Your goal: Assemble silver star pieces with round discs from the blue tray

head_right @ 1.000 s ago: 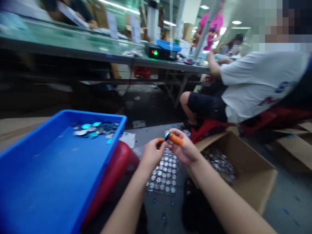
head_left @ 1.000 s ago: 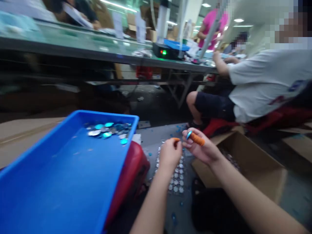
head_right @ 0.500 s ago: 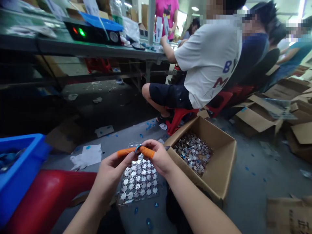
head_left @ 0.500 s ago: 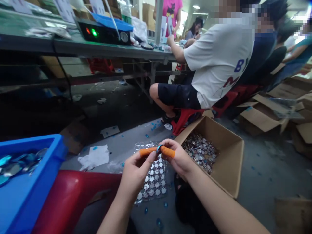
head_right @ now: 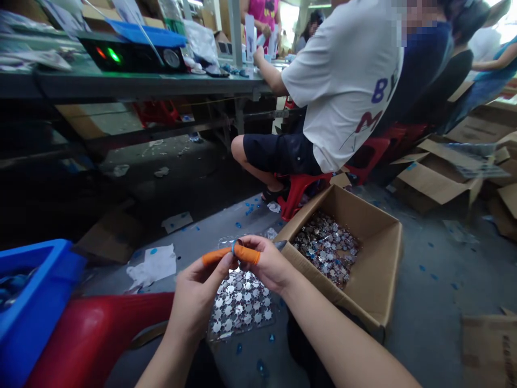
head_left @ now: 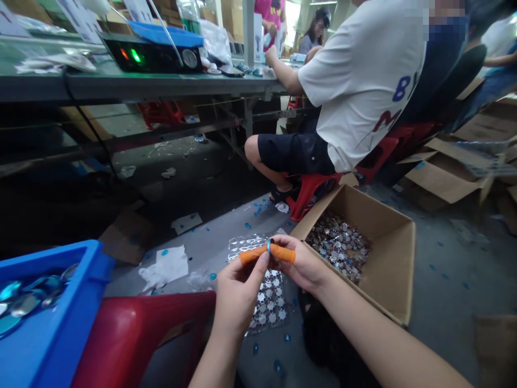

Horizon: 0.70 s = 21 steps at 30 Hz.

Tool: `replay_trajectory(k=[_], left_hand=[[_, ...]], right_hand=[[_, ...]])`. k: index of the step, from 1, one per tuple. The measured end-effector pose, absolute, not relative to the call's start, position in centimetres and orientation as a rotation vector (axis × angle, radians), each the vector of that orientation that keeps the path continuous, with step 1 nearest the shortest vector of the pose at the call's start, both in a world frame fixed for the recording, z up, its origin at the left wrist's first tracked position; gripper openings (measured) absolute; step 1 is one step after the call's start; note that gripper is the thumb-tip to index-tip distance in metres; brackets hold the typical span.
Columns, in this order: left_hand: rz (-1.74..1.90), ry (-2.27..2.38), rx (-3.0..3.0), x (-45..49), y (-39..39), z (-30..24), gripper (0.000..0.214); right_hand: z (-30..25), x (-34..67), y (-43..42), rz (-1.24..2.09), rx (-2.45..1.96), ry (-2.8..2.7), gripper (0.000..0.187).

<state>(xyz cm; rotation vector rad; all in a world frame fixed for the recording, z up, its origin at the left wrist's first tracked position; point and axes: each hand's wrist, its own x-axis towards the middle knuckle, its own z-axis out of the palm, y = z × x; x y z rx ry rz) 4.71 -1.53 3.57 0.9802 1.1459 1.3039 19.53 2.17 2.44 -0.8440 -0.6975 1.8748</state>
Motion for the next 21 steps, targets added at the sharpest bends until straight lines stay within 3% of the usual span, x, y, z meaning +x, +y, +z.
replay_trajectory(k=[15,21], left_hand=[[1.239,1.224,1.088,3.3,-1.8,2.9,0.025],[1.244,1.392,1.151,3.5,-2.2,2.9,0.024]], right_hand=[[1.5,18.8,2.2,2.016,-0.877,-0.57,0.045],[1.7,18.4,2.1,1.975,-0.914,-0.64,0.041]])
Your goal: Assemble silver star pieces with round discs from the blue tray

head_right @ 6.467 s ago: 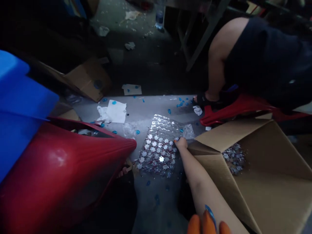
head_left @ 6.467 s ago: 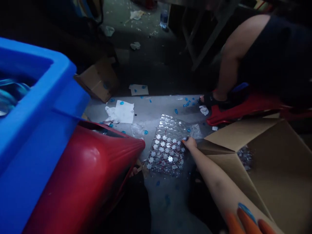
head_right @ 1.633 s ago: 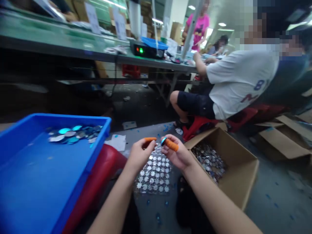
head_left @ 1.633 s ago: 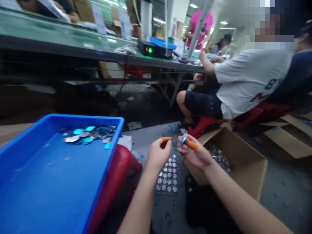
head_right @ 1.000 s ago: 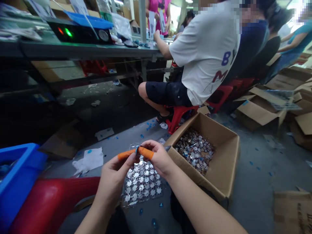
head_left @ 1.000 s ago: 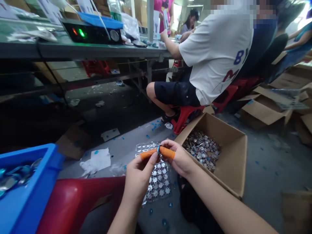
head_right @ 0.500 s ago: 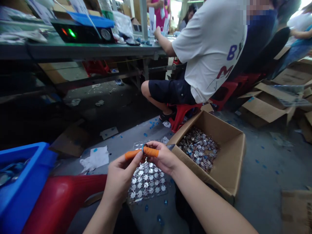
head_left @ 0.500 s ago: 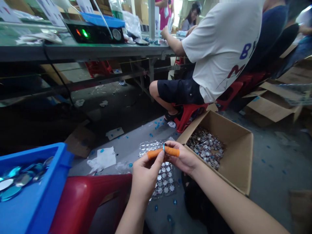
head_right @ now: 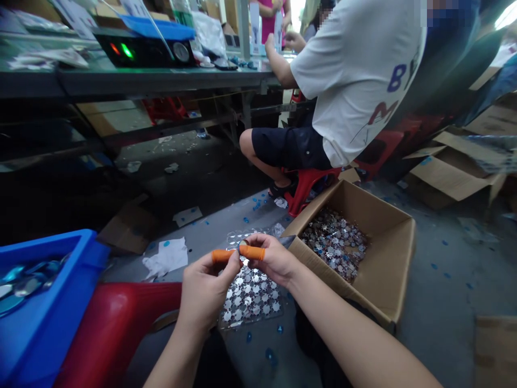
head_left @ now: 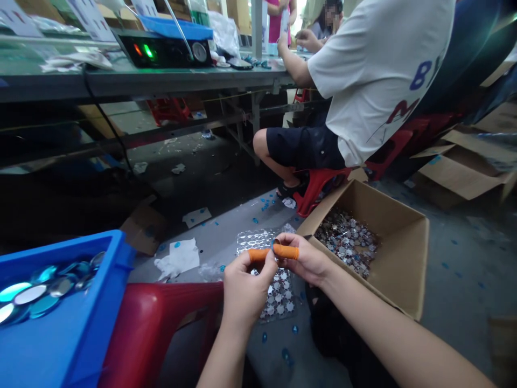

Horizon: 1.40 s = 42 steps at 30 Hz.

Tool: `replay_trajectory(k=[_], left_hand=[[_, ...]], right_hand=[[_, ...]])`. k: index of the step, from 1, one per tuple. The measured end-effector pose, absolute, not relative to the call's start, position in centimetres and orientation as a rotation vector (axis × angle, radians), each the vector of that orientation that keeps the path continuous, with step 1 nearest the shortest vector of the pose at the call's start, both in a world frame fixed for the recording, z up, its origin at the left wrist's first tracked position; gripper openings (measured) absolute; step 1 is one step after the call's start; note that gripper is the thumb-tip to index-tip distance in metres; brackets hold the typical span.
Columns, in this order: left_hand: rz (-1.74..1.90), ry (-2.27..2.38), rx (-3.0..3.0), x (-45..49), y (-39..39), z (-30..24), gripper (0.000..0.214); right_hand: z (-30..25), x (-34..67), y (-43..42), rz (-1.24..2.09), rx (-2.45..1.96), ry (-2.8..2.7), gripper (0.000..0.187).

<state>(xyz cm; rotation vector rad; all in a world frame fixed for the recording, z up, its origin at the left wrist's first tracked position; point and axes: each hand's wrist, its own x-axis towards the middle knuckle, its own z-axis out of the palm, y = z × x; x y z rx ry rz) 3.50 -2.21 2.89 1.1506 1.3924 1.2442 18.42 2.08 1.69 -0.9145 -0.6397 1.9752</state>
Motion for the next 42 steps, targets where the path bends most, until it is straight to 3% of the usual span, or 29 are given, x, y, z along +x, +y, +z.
replay_trajectory(k=[14,33,42], left_hand=[[1.296,1.222,1.065,4.2,-1.9,3.6,0.022],[1.345,1.306,1.07,4.5,-2.1,3.1,0.024],[1.339,1.137,1.036,4.3,-1.8,4.7,0.022]], right_hand=[[1.5,18.7,2.2,2.046,-0.831,-0.442,0.044],[1.8,18.8,2.2,2.002,-0.852,-0.567,0.038],[1.6,19.1,2.6,2.013,-0.642,-0.696,0.03]])
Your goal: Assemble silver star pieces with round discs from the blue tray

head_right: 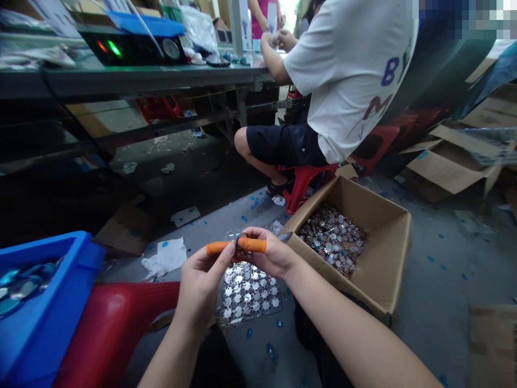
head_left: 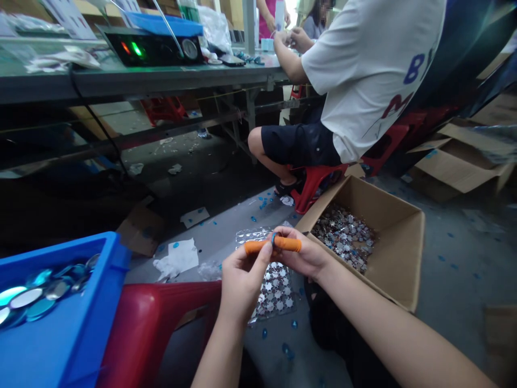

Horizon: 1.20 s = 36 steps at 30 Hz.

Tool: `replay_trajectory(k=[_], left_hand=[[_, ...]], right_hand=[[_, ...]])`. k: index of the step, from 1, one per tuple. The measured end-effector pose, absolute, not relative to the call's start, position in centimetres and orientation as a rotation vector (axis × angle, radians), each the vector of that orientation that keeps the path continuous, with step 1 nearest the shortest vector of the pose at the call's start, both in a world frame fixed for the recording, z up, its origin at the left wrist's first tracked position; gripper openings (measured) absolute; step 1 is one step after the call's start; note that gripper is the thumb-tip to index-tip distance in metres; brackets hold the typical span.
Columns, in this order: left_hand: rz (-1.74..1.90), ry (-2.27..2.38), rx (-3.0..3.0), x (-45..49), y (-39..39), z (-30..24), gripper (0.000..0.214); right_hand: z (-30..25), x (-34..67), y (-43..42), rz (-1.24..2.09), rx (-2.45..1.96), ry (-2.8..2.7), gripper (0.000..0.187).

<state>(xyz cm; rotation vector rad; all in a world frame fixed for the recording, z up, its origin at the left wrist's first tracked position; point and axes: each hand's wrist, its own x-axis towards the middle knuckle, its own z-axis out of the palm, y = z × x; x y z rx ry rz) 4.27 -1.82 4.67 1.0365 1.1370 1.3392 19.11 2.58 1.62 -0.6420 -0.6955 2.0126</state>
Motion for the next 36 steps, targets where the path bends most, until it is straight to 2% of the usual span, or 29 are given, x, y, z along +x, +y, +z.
replay_trajectory(k=[6,12,24,31,36], left_hand=[[1.295,1.145,1.232,3.0,-1.9,5.0,0.02],[1.21,1.115,1.51,2.3,-2.2,4.6,0.012],[1.133,1.105,1.299,3.2,-2.1,4.7,0.018],[0.923,1.093,1.351,2.4,-2.2,4.5,0.02],[0.942,1.123,1.44,2.6,-2.4,4.3,0.018]], right_hand=[[3.6,21.0,3.3,1.811,-0.647,-1.204,0.029],[3.5,22.2,3.5,1.736,-0.724,-1.423,0.027],[2.9,22.2,3.6,1.885,-0.666,-1.285,0.027],[2.5,23.0,3.7,1.953,-0.711,-1.404,0.026],[1.9,23.1,3.9,2.004,-0.695,-1.401,0.029]])
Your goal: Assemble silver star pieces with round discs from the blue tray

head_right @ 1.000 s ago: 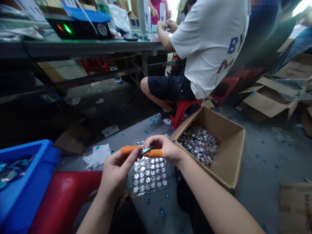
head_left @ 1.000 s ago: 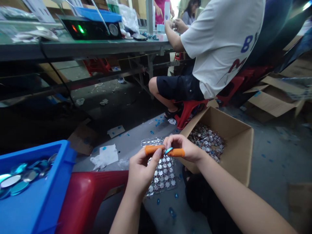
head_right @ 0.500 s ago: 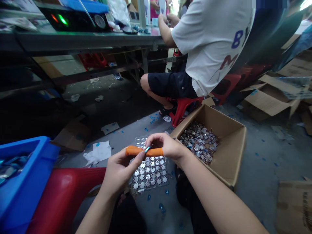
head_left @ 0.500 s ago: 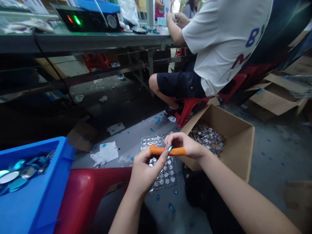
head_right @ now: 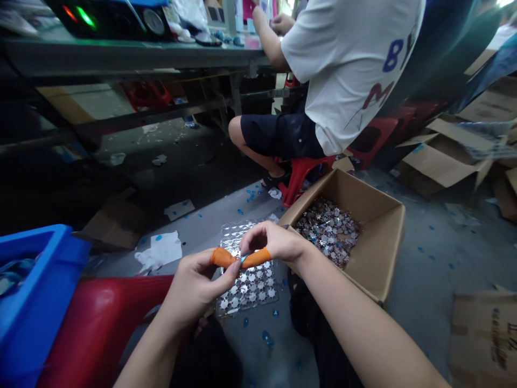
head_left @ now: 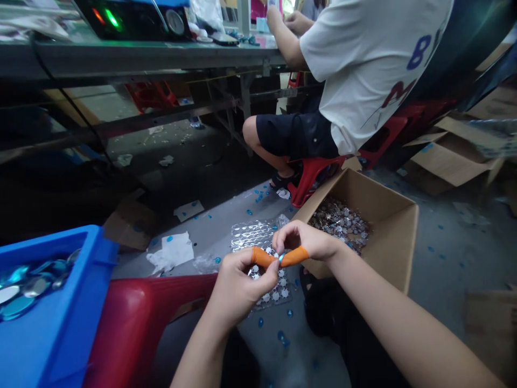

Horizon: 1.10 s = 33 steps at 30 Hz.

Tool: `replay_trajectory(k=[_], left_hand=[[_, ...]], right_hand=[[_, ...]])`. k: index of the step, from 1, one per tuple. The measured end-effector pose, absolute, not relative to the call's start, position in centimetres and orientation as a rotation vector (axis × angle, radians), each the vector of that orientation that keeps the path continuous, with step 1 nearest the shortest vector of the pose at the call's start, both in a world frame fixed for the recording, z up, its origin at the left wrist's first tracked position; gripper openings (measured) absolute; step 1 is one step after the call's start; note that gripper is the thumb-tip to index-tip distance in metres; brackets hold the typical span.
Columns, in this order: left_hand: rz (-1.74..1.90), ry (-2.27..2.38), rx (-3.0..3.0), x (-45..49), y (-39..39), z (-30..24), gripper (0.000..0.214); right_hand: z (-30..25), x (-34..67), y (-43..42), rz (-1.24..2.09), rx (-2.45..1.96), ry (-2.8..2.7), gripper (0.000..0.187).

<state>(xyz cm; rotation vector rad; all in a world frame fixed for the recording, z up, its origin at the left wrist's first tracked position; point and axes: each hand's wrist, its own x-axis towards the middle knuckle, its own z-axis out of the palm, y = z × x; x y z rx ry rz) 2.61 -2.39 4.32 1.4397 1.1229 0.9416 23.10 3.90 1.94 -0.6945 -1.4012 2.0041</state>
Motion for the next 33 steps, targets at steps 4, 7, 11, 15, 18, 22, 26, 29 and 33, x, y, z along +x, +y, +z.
replay_trajectory(k=[4,7,11,15,18,22,26,29,33], left_hand=[[0.999,1.13,1.433,3.1,-2.6,4.0,0.015],[0.996,1.114,1.367,3.4,-2.6,4.0,0.015],[0.965,1.075,1.291,3.4,-2.5,4.3,0.019],[0.898,1.024,1.301,3.1,-2.4,4.4,0.021],[0.853,1.011,1.301,3.0,-2.5,4.4,0.021],[0.806,1.031,1.279,3.0,-2.4,4.2,0.022],[0.773,1.057,1.279,2.9,-2.4,4.0,0.023],[0.818,1.101,1.324,3.1,-2.4,3.7,0.021],[0.936,1.112,1.401,3.5,-2.4,3.4,0.018]], right_hand=[[1.9,23.4,4.0,2.019,-0.703,-1.399,0.029],[2.0,23.6,3.9,2.023,-0.687,-1.392,0.029],[2.2,23.8,4.0,2.012,-0.652,-1.379,0.028],[2.2,23.9,4.1,2.04,-0.647,-1.366,0.029],[2.0,24.1,4.2,2.068,-0.638,-1.39,0.03],[1.7,24.4,4.3,2.091,-0.667,-1.43,0.03],[1.6,24.6,4.3,2.093,-0.733,-1.469,0.034],[1.7,24.5,4.3,2.079,-0.765,-1.487,0.037],[1.9,24.4,4.3,2.064,-0.787,-1.48,0.038]])
